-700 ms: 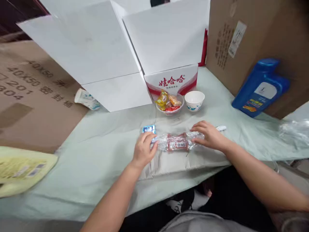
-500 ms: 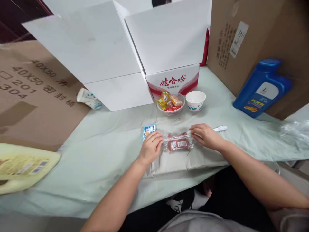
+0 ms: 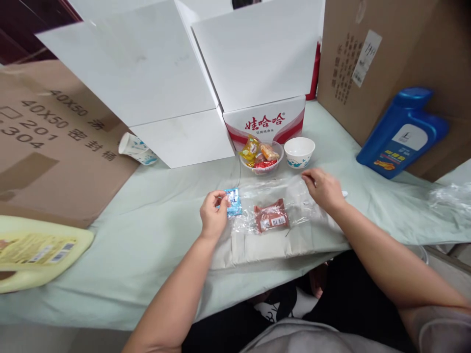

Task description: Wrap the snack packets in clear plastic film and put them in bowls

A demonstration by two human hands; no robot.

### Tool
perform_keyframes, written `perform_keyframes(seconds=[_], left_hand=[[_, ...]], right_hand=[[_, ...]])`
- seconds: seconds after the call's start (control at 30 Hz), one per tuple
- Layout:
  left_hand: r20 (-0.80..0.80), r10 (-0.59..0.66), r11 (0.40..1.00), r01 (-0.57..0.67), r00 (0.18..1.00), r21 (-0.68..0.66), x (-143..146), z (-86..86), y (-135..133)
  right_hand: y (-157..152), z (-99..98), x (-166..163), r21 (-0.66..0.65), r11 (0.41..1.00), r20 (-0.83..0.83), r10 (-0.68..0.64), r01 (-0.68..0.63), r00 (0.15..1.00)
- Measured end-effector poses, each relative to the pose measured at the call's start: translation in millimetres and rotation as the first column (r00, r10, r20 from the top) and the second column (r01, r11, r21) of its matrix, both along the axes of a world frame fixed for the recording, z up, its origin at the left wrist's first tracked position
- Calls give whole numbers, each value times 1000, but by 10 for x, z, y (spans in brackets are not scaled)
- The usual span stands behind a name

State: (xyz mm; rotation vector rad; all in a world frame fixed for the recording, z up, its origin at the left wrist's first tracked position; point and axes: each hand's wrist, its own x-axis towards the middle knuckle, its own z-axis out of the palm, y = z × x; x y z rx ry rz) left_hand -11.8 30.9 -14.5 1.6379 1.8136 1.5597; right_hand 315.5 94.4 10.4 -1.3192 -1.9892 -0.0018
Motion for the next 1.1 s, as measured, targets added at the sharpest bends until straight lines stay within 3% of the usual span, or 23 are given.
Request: perform_keyframes(seconds=[0.1,0.2,0.27,0.37,0.47,0.57,0.77,0.83,0.97,1.1], left_hand=[[-80,109,993,-105,991,55,-45,24,20],[-320,150,965,-68,936,252,2,98,-58],[-481,17,960,121,877,254,85,130,-124],[-622,-279,922,386,732,40,211,105,-186],[-628,-454,871,463,632,-163,258,31,-194],[-588,-525,845,459,616,-274,246,-2,-188],[-513,-620,781,527,594,-335,237,65,-201],[-469,-624,781,527,625,-337,234,76,-203],[-424,-608,793,490,672,-361,244,84,-200],[-451,-580,809,414,678,-418,311,112,-224]], right_hand=[[-18,51,7,117,993,8,-30,28,1000],[-206,110,-100,128,975,-37,188,-181,982],[-338,97,-232,32,926,-23,377,-376,926],[-432,-24,-430,-107,870,67,490,-482,869],[-424,-172,-533,-118,868,141,495,-482,857],[-427,-219,-543,-91,835,156,551,-543,820],[-674,10,-492,-17,763,302,620,-646,724],[-802,109,-475,-87,718,373,666,-691,646],[-1029,214,-457,-366,606,471,775,-706,420],[-1145,198,-441,-477,596,511,786,-646,348]])
